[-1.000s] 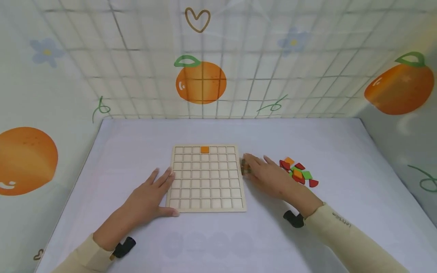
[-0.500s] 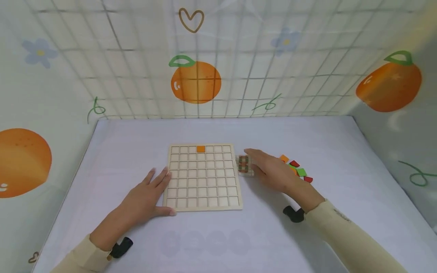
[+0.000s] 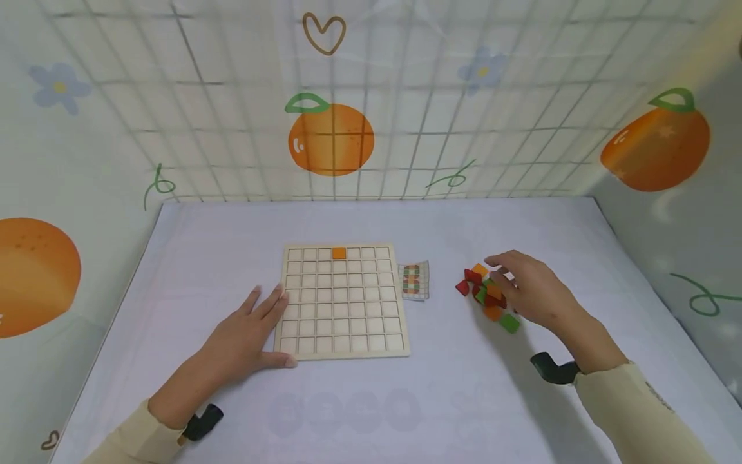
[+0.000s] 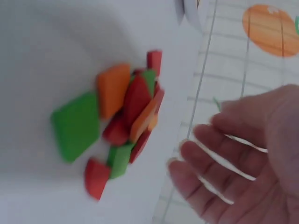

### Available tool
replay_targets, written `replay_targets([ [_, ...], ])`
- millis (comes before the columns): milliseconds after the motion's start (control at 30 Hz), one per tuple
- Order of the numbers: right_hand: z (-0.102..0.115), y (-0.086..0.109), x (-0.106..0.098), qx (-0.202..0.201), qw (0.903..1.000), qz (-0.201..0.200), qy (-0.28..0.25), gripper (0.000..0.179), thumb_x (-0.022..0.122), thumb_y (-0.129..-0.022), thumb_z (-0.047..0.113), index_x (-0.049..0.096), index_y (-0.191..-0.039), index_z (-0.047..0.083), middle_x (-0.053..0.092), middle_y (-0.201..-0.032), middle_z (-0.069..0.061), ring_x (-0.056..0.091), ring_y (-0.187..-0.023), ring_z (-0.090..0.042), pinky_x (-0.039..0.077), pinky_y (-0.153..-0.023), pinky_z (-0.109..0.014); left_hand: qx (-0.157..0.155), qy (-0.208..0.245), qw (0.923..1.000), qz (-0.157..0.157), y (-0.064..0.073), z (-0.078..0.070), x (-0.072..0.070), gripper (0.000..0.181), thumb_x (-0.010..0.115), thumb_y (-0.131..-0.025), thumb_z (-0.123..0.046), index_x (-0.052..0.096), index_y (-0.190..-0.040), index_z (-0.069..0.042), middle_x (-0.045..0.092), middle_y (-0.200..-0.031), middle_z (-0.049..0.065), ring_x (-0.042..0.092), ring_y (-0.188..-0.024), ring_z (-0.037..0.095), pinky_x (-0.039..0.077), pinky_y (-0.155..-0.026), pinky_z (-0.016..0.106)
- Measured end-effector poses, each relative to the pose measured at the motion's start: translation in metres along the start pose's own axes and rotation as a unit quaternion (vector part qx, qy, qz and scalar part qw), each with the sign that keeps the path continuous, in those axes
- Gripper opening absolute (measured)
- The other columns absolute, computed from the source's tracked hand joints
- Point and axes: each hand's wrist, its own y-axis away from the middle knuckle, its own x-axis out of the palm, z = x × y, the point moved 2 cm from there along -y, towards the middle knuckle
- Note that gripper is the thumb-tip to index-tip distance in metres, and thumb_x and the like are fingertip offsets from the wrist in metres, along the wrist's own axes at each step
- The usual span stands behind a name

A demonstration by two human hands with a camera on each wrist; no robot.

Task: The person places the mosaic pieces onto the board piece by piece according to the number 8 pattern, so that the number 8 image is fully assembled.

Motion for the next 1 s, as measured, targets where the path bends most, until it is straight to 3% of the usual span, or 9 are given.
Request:
replay_targets([
  [133, -0.014, 0.007, 0.004, 0.029, 0.9987, 0.037, 0.021, 0.040, 0.071, -0.101, 0.015, 0.064, -0.135, -0.004, 0.064, -0.125, -0.024, 0.063, -0.109, -0.042, 0.057, -0.086, -0.056, -0.003, -0.002, 1.0000, 0.004, 0.000, 0.001, 0.001, 0.114, 0.074, -0.083, -0.069, 0.029, -0.165, -0.004, 0.021, -0.173, 0.012, 0.018, -0.154, 0.050, 0.042, -0.109, 0.060],
  [333, -0.027, 0.012, 0.017, 0.018, 0.9980, 0.053, 0.029, 0.046, 0.077, -0.097, 0.021, 0.066, -0.134, -0.005, 0.065, -0.116, -0.019, 0.061, -0.100, -0.034, 0.056, -0.083, -0.052, -0.002, -0.007, 1.0000, 0.000, 0.000, 0.000, -0.001, 0.114, 0.075, -0.083, -0.069, 0.030, -0.164, -0.004, 0.022, -0.172, 0.012, 0.020, -0.154, 0.050, 0.042, -0.109, 0.060],
  [700, -0.029, 0.005, 0.024, 0.012, 0.9987, 0.040, 0.028, 0.040, 0.072, -0.101, 0.026, 0.067, -0.128, -0.003, 0.067, -0.111, -0.016, 0.061, -0.103, -0.037, 0.051, -0.091, -0.061, 0.000, 0.001, 1.0000, -0.002, 0.001, -0.001, -0.003, 0.113, 0.077, -0.083, -0.066, 0.031, -0.164, -0.002, 0.023, -0.172, 0.014, 0.020, -0.154, 0.050, 0.043, -0.109, 0.061],
  [1000, -0.021, 0.011, 0.029, 0.041, 0.9972, 0.011, 0.062, 0.039, 0.077, -0.096, 0.027, 0.072, -0.120, -0.003, 0.063, -0.110, -0.019, 0.057, -0.102, -0.039, 0.054, -0.080, -0.055, -0.002, -0.003, 1.0000, 0.000, 0.000, -0.001, -0.002, 0.112, 0.076, -0.083, -0.068, 0.032, -0.163, -0.003, 0.023, -0.172, 0.014, 0.020, -0.153, 0.051, 0.042, -0.109, 0.060],
])
